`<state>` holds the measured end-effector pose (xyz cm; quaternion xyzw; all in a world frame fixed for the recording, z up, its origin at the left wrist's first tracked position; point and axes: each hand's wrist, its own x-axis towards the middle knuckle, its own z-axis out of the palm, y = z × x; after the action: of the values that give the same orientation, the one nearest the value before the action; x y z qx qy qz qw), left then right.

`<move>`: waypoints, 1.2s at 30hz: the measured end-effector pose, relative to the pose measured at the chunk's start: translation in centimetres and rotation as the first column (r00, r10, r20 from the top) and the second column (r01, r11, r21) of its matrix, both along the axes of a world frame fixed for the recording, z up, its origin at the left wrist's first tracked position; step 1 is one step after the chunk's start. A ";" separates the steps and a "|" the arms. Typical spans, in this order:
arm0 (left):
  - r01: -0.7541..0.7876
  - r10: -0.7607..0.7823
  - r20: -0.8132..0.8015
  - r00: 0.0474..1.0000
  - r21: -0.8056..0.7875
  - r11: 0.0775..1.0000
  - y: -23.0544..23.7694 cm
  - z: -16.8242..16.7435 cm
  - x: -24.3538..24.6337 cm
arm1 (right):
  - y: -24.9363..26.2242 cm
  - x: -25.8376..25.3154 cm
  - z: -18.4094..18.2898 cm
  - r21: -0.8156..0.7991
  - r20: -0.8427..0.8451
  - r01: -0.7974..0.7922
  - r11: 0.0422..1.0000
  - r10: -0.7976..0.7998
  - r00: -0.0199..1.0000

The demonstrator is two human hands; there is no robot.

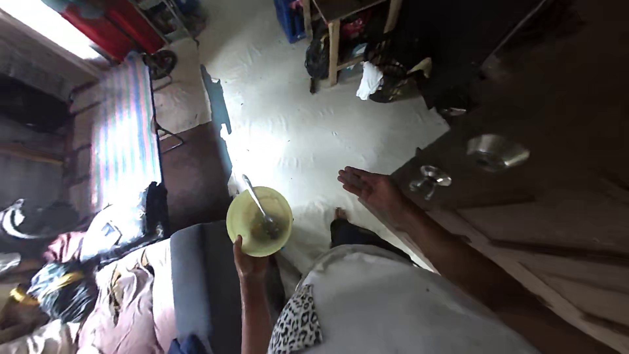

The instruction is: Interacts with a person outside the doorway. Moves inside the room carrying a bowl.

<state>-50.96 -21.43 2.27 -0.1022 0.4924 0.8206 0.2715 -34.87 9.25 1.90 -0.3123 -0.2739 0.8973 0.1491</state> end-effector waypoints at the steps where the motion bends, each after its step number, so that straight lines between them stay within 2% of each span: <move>1: -0.030 0.030 0.014 0.999 0.001 1.000 0.3 0.0 -0.3 | 0.5 -1.1 0.3 -0.017 -0.010 -0.006 1.000 0.006 1.000; 6: -0.147 0.149 0.083 0.985 -0.020 0.989 2.6 0.1 -2.8 | 3.1 -6.2 1.1 -0.120 -0.075 0.018 0.993 -0.027 0.997; 11: -0.125 0.134 0.092 0.987 -0.094 0.988 6.7 -0.1 -5.1 | 5.0 -8.4 0.7 -0.135 -0.127 0.034 0.990 -0.052 0.990; 14: -0.077 0.081 0.100 0.992 -0.041 0.996 10.2 -0.4 -6.8 | 6.6 -8.9 1.4 -0.149 -0.110 0.070 0.986 -0.087 0.990; 18: -0.003 0.017 0.151 0.988 -0.096 0.995 14.9 -0.4 -9.3 | 8.7 -9.0 1.6 -0.151 -0.091 0.127 0.980 -0.142 0.986; 26: 0.194 -0.194 0.149 0.970 0.011 0.981 23.8 -0.8 -16.1 | 12.4 -10.6 2.0 -0.154 -0.074 0.290 0.945 -0.303 0.950; 36: 0.380 -0.357 0.194 0.914 -0.098 0.920 32.3 -1.3 -26.8 | 17.1 -17.4 3.3 -0.108 -0.086 0.448 0.887 -0.458 0.885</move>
<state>-77.75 10.85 1.00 -0.0961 0.5311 0.7079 0.4556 -52.23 26.33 5.23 -0.3243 -0.1466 0.8641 0.3559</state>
